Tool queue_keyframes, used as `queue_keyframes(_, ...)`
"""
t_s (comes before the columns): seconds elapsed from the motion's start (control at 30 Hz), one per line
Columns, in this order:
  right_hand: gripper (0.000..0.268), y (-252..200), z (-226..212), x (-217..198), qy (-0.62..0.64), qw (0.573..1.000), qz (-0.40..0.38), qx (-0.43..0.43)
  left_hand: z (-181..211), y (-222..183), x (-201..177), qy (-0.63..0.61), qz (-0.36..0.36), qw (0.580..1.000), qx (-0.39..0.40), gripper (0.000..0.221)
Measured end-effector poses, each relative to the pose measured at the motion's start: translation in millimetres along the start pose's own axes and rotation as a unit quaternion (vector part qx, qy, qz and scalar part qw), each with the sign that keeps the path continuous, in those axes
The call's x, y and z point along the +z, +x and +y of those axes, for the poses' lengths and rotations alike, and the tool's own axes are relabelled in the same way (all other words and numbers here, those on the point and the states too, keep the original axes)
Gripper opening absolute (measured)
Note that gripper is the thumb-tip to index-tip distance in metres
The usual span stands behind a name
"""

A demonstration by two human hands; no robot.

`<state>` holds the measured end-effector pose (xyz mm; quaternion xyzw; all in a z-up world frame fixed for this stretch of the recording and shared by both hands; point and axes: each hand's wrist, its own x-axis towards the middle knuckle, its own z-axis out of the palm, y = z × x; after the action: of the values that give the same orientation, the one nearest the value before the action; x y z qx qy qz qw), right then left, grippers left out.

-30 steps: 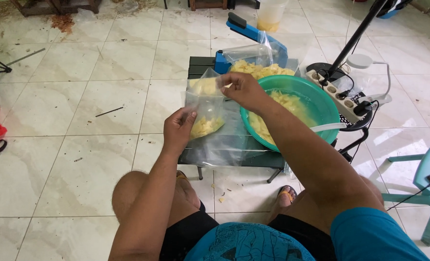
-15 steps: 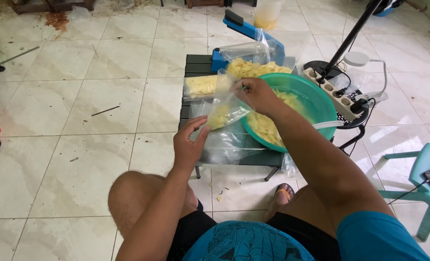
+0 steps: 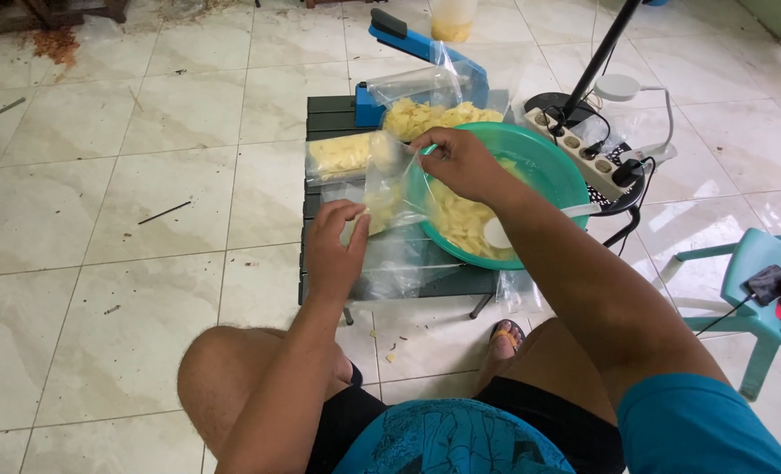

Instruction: The person scoops sliced pieces of food from a green bowl of liquid into a plastic bag using a spoon, then holds up the bag to check the contents.

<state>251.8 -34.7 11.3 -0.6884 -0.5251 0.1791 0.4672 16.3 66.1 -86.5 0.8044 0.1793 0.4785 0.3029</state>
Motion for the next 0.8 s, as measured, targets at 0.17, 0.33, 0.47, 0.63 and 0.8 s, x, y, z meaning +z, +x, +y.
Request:
queue_keyframes(0.17, 0.025, -34.5, 18.4, -63.3, -0.14, 0.99, 0.018, -0.003, -0.4, -5.2, -1.8, -0.03, -0.02, 0.999, 0.003, 0.007)
queue_keyframes(0.33, 0.022, -94.7, 55.6, -114.1, -0.352, 0.927, -0.017, 0.125, 1.1, -8.0, -0.5, -0.06, -0.015, 0.998, 0.005, 0.016)
queue_keyframes(0.47, 0.021, -122.0, 66.0, -121.7, -0.541, 0.814, -0.096, 0.187, -6.6, -5.3, 2.2, -0.019, -0.043, 0.999, 0.022, 0.028)
queue_keyframes(0.63, 0.013, -126.5, 53.6, -114.6, -0.491, 0.847, -0.083, 0.187, -9.9, -5.0, 5.4, 0.003, -0.051, 0.997, 0.06, 0.007)
queue_keyframes(0.8, 0.019, -118.7, 42.8, -132.9, -0.555, 0.808, -0.049, 0.192, -4.3, -13.5, 0.0, -0.013, -0.054, 0.996, 0.073, 0.008)
